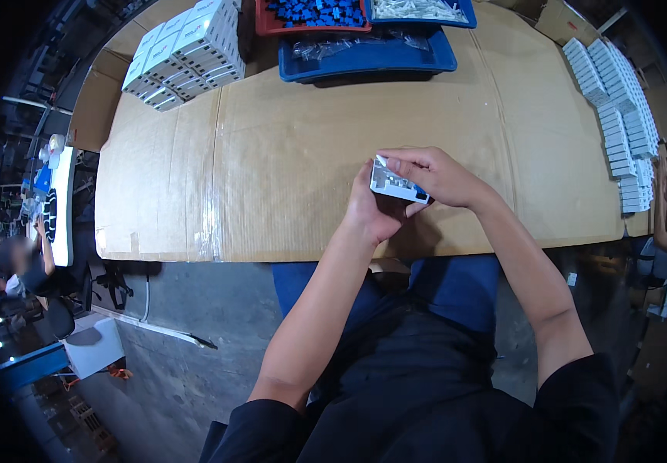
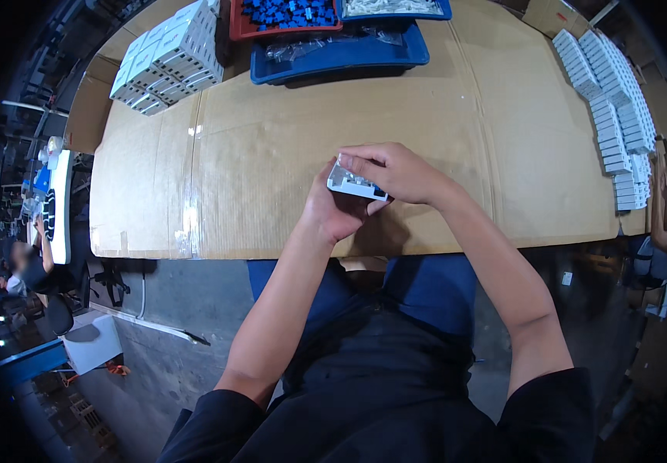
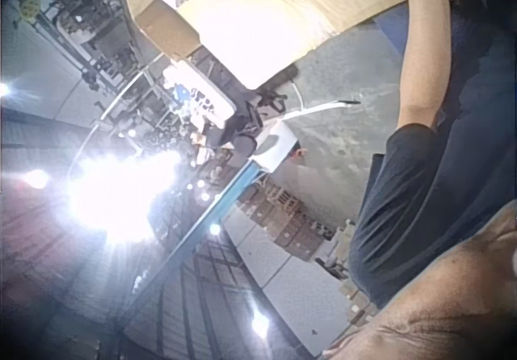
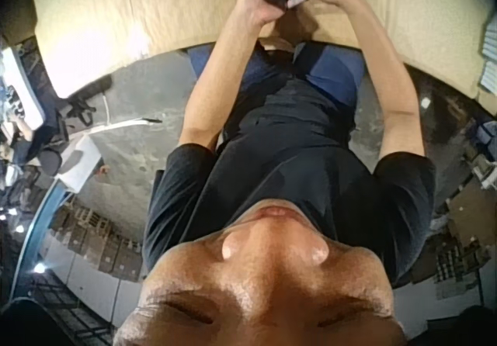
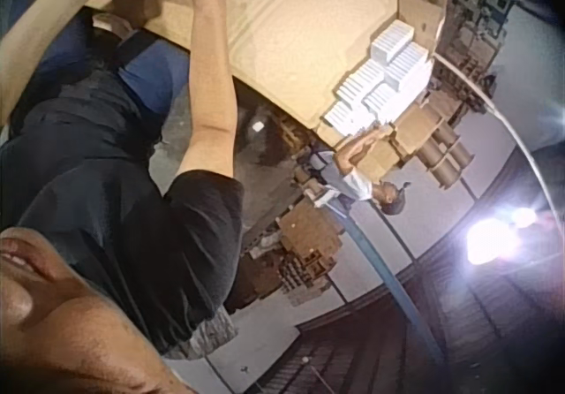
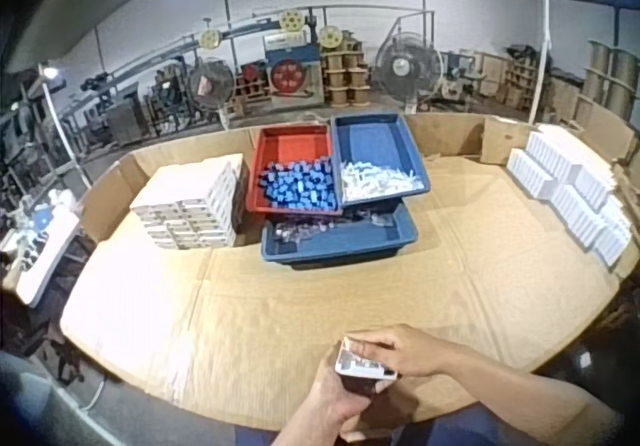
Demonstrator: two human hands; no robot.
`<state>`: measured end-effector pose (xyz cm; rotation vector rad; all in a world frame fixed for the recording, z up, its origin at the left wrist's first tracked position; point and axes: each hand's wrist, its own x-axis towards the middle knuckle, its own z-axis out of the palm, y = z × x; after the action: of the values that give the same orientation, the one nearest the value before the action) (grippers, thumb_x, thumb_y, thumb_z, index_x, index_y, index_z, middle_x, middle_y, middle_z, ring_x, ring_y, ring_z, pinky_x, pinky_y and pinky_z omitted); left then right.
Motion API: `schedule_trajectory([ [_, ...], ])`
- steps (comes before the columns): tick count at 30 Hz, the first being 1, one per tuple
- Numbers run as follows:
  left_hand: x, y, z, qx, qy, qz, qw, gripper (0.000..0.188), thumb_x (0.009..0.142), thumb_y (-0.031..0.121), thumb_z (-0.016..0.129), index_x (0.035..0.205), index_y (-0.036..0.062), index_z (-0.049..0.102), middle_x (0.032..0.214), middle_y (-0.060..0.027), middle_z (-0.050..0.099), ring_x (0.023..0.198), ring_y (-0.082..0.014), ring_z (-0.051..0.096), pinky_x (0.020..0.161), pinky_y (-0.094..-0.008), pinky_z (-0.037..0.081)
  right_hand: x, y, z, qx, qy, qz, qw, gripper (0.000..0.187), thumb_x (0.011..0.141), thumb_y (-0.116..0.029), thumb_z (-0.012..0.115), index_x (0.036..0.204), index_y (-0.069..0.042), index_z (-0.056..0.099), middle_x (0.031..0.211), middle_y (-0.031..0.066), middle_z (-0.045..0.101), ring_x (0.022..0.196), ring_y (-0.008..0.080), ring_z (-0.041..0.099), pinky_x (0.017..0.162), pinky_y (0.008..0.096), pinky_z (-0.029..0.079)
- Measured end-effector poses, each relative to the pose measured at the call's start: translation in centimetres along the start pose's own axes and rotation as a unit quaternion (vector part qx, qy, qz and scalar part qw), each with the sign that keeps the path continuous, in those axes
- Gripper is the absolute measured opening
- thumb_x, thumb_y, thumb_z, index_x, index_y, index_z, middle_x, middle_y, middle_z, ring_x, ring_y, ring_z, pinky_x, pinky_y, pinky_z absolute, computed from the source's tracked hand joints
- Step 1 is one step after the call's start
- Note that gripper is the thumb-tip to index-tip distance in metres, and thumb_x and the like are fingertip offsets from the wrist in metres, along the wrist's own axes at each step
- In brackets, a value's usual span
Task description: Placing components into small plastic bags and then into white product boxes.
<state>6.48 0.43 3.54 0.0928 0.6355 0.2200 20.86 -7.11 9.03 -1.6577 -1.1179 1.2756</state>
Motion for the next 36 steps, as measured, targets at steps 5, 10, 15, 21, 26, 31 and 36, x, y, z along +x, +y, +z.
schedule_trajectory([
  [5, -0.4, 0.0, 0.5, -0.002, -0.030, -0.014, 0.999, 0.051, 0.111, 0.049, 0.034, 0.134, 0.0104, 0.058, 0.129, -0.0134, 0.065, 0.119, -0.0322, 0.065, 0.101, -0.0533, 0.055, 0.0, 0.9, -0.3, 0.050, -0.020, 0.024, 0.998, 0.052, 0.108, -0.045, 0.056, 0.144, -0.008, 0.063, 0.110, 0.0040, 0.070, 0.090, 0.0102, 0.067, 0.064, 0.0275, 0.062],
  [10, 2.1, 0.9, -3.8, -0.087, -0.215, -0.073, 0.970, 0.050, 0.111, 0.050, 0.037, 0.134, 0.0114, 0.058, 0.129, -0.0134, 0.065, 0.116, -0.0321, 0.066, 0.097, -0.0520, 0.057, -0.3, 0.2, 0.1, 0.096, -0.017, 0.047, 0.994, 0.049, 0.109, -0.044, 0.054, 0.142, -0.009, 0.065, 0.103, 0.0032, 0.071, 0.084, 0.0097, 0.067, 0.063, 0.0261, 0.061],
  [15, -0.6, 0.2, 1.7, -0.007, -0.017, -0.021, 1.000, 0.046, 0.111, 0.049, 0.037, 0.131, 0.0136, 0.059, 0.122, -0.0101, 0.066, 0.110, -0.0292, 0.066, 0.084, -0.0482, 0.057, -0.1, 1.6, -1.1, 0.060, 0.016, 0.000, 0.998, 0.052, 0.108, -0.049, 0.056, 0.135, -0.008, 0.070, 0.088, 0.0036, 0.072, 0.070, 0.0098, 0.070, 0.056, 0.0245, 0.056],
  [21, 0.3, 0.8, -0.1, -0.004, -0.049, -0.024, 0.998, 0.046, 0.112, 0.049, 0.034, 0.128, 0.0142, 0.060, 0.117, -0.0089, 0.067, 0.102, -0.0271, 0.066, 0.074, -0.0433, 0.054, 0.3, 1.1, -0.2, 0.095, 0.009, 0.006, 0.995, 0.052, 0.108, -0.049, 0.055, 0.135, -0.007, 0.070, 0.085, 0.0042, 0.073, 0.066, 0.0103, 0.070, 0.056, 0.0251, 0.057],
  [26, 0.4, 0.6, 0.2, -0.003, -0.037, -0.023, 0.999, 0.045, 0.112, 0.049, 0.033, 0.127, 0.0154, 0.060, 0.116, -0.0074, 0.067, 0.100, -0.0263, 0.066, 0.075, -0.0420, 0.054, 0.6, 1.0, 0.0, 0.068, 0.019, 0.013, 0.997, 0.052, 0.107, -0.050, 0.056, 0.135, -0.008, 0.070, 0.085, 0.0049, 0.073, 0.063, 0.0120, 0.070, 0.055, 0.0253, 0.057],
  [31, -0.1, 0.7, 1.1, -0.012, -0.003, -0.019, 1.000, 0.045, 0.112, 0.049, 0.033, 0.127, 0.0158, 0.060, 0.116, -0.0067, 0.068, 0.101, -0.0264, 0.066, 0.075, -0.0418, 0.054, 0.7, 0.7, 0.0, 0.076, 0.027, 0.009, 0.997, 0.053, 0.106, -0.051, 0.057, 0.132, -0.008, 0.072, 0.083, 0.0041, 0.072, 0.065, 0.0115, 0.070, 0.054, 0.0252, 0.055],
  [36, -1.2, 0.6, 2.9, -0.021, 0.013, -0.029, 0.999, 0.047, 0.112, 0.047, 0.031, 0.128, 0.0130, 0.060, 0.117, -0.0090, 0.068, 0.104, -0.0273, 0.066, 0.079, -0.0425, 0.055, 0.7, -0.1, -1.7, 0.018, -0.018, 0.060, 0.998, 0.054, 0.106, -0.054, 0.056, 0.126, -0.007, 0.075, 0.083, 0.0036, 0.073, 0.068, 0.0107, 0.070, 0.054, 0.0236, 0.052],
])
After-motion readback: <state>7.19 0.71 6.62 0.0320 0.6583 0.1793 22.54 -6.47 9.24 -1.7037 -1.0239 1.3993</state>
